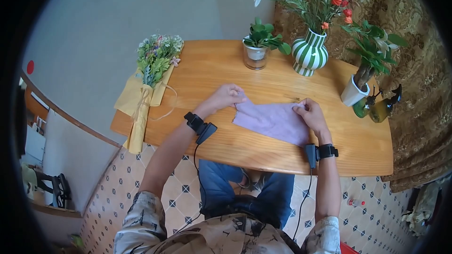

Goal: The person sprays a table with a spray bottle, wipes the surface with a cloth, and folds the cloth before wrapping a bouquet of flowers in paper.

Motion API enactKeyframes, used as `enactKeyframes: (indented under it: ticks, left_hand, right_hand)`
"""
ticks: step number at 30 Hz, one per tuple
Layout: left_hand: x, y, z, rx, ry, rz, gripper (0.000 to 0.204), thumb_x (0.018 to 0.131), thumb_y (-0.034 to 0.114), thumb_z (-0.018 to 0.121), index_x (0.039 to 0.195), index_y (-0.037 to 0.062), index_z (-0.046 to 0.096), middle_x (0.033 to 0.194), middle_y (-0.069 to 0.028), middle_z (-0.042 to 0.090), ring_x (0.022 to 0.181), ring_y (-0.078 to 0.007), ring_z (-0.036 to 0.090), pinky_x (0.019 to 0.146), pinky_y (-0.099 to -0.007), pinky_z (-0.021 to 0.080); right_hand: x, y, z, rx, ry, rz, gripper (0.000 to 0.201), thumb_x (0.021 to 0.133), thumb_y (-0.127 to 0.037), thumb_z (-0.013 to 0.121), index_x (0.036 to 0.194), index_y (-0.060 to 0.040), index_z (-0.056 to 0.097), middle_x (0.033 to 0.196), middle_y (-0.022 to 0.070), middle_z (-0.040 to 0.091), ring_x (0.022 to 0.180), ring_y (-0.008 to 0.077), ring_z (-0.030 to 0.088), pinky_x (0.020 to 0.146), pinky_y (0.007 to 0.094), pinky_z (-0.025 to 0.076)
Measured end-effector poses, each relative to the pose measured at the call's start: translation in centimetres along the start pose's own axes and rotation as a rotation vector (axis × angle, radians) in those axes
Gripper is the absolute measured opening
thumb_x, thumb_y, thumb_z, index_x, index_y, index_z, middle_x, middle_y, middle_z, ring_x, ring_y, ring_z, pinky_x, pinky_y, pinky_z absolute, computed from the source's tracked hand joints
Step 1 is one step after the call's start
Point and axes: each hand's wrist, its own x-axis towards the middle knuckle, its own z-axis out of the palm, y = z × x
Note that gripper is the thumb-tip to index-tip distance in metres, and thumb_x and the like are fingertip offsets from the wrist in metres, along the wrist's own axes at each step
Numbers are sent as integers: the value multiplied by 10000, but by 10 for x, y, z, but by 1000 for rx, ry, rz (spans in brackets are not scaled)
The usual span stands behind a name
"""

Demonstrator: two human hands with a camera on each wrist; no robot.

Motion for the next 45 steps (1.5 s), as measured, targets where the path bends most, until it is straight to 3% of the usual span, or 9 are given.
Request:
enactKeyframes:
  ticks: [9, 15, 17, 20, 30, 34, 40, 43, 45]
  left_hand:
    - [-2, 10, -10, 39, 37, 281, 335, 806, 58, 709, 1110, -7, 584, 831, 16, 575, 767, -54, 543, 690, -204, 458]
    - [-34, 89, -25, 2, 58, 447, 342, 830, 22, 672, 1158, 18, 578, 825, 54, 532, 751, -26, 509, 680, -176, 440]
    - [-47, 109, -29, -67, 28, 488, 353, 837, 11, 661, 1179, 22, 572, 827, 60, 527, 747, -21, 500, 677, -171, 435]
    - [-70, 112, -35, 16, 17, 564, 374, 852, 5, 642, 1215, 29, 559, 860, 51, 556, 749, -11, 491, 668, -173, 434]
    - [-105, 58, -44, 276, -103, 295, 422, 842, -14, 636, 1251, 51, 557, 921, 48, 605, 736, 5, 486, 649, -166, 423]
    - [-119, 49, -52, 287, -127, 287, 413, 847, -29, 621, 1248, 48, 561, 950, 36, 621, 798, -4, 519, 697, -172, 443]
    - [-131, 45, -52, 252, -109, 251, 407, 852, -28, 617, 1248, 44, 558, 960, 26, 626, 820, -11, 532, 720, -171, 450]
    - [-132, 41, -52, 274, -69, 221, 404, 853, -34, 613, 1247, 31, 553, 964, 20, 625, 822, -6, 533, 706, -163, 446]
    - [-132, 39, -52, 229, -36, 227, 401, 851, -38, 610, 1243, 24, 552, 957, 23, 620, 812, -4, 531, 698, -158, 443]
  right_hand:
    - [-6, -32, -21, 285, 105, -95, 118, 865, -146, 655, 887, -72, 565, 757, -39, 573, 641, 25, 461, 551, 193, 347]
    - [-14, -78, -40, 500, 144, -211, 193, 883, -148, 645, 1039, -50, 586, 845, -23, 616, 761, 35, 558, 639, 183, 443]
    - [-20, -91, -36, 638, 70, -188, 272, 883, -137, 640, 1125, -27, 580, 897, -11, 634, 814, 49, 577, 689, 188, 462]
    - [-19, -62, -40, 444, -108, -168, 305, 875, -114, 642, 1161, -24, 586, 953, 13, 642, 840, 61, 583, 737, 196, 463]
    - [-23, -39, 18, -55, -618, -121, 403, 747, 103, 578, 1134, -7, 607, 856, -14, 609, 784, 112, 549, 726, 248, 452]
    - [-20, -43, 27, -84, -623, -169, 391, 755, 79, 576, 1135, -10, 610, 864, 7, 620, 776, 114, 553, 718, 251, 459]
    - [7, -70, 40, -220, -215, -185, 296, 787, -35, 628, 1082, -17, 637, 812, 53, 638, 756, 151, 584, 694, 289, 477]
    - [29, -73, 52, -325, -112, -261, 275, 797, -60, 643, 1070, -30, 643, 789, 83, 643, 765, 187, 601, 709, 317, 482]
    - [45, -74, 63, -349, -156, -296, 277, 793, -99, 641, 1067, -69, 660, 881, 143, 671, 878, 289, 639, 797, 379, 492]
